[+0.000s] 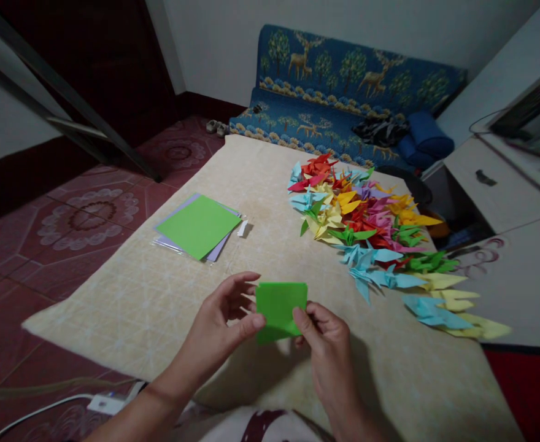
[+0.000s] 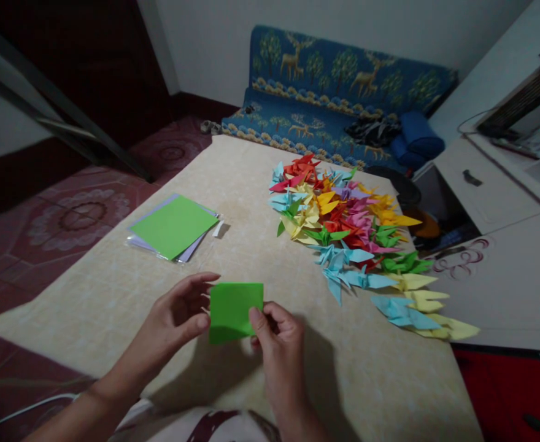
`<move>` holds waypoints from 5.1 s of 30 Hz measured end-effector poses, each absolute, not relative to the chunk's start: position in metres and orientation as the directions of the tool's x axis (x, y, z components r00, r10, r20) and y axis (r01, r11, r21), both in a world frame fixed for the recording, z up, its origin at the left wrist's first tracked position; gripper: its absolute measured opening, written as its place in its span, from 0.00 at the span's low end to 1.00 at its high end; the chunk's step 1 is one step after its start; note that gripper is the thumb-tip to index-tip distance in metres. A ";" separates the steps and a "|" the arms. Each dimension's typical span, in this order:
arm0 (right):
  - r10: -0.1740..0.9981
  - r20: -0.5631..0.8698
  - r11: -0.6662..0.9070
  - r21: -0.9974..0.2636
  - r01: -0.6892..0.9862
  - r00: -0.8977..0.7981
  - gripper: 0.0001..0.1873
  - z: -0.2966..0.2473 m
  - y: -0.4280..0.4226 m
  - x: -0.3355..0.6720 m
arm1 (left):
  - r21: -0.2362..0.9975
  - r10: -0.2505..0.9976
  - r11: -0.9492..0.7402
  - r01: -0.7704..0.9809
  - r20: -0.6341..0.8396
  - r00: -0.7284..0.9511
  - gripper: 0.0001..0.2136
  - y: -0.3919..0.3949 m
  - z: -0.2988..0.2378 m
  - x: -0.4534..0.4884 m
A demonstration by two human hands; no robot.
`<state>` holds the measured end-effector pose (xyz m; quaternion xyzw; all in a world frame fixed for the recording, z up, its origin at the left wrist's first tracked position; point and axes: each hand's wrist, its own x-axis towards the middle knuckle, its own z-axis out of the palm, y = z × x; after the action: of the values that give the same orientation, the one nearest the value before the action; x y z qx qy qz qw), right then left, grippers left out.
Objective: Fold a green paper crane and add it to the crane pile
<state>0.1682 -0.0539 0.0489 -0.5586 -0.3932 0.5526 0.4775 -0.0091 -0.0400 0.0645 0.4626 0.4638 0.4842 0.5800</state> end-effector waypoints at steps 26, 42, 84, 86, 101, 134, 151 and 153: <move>0.951 -0.302 -0.308 -0.942 -0.131 -0.065 0.14 0.049 -0.048 0.180 | 0.949 0.885 0.315 -0.032 -0.281 0.371 0.15 -0.044 0.050 0.004; 0.899 -0.414 -0.437 -0.872 -0.223 -0.143 0.17 0.044 -0.051 0.178 | 0.956 0.929 0.290 -0.051 -0.269 0.253 0.20 -0.041 0.054 0.000; 0.895 0.346 0.445 -0.745 0.497 -0.283 0.18 0.004 -0.011 0.215 | 0.539 0.716 -0.697 0.472 0.490 0.497 0.11 -0.025 0.012 -0.019; 0.900 0.350 0.435 -0.737 0.517 -0.259 0.18 0.000 -0.009 0.217 | 0.535 0.702 -0.706 0.464 0.444 0.557 0.13 -0.029 0.007 -0.019; 0.933 0.259 0.360 -0.675 0.644 -0.249 0.16 0.002 -0.012 0.236 | 0.424 0.650 -0.748 0.511 0.312 0.693 0.16 -0.032 0.007 -0.010; 0.978 0.074 0.201 -0.573 0.794 -0.194 0.06 0.017 -0.045 0.216 | 0.779 0.868 -0.476 0.409 0.343 0.359 0.05 -0.026 -0.001 0.007; 0.989 0.105 0.144 -0.517 0.843 -0.105 0.05 0.017 -0.039 0.208 | 0.747 0.906 -0.417 0.517 0.297 0.301 0.05 -0.027 0.007 0.017; 0.990 0.105 0.136 -0.495 0.858 -0.097 0.05 0.016 -0.038 0.207 | 0.744 0.910 -0.407 0.530 0.280 0.307 0.05 -0.027 0.008 0.018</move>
<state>0.2067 -0.0381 0.0163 -0.6383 -0.7238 0.1563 0.2106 0.0181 -0.0274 0.0076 0.7617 0.4726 0.3512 0.2704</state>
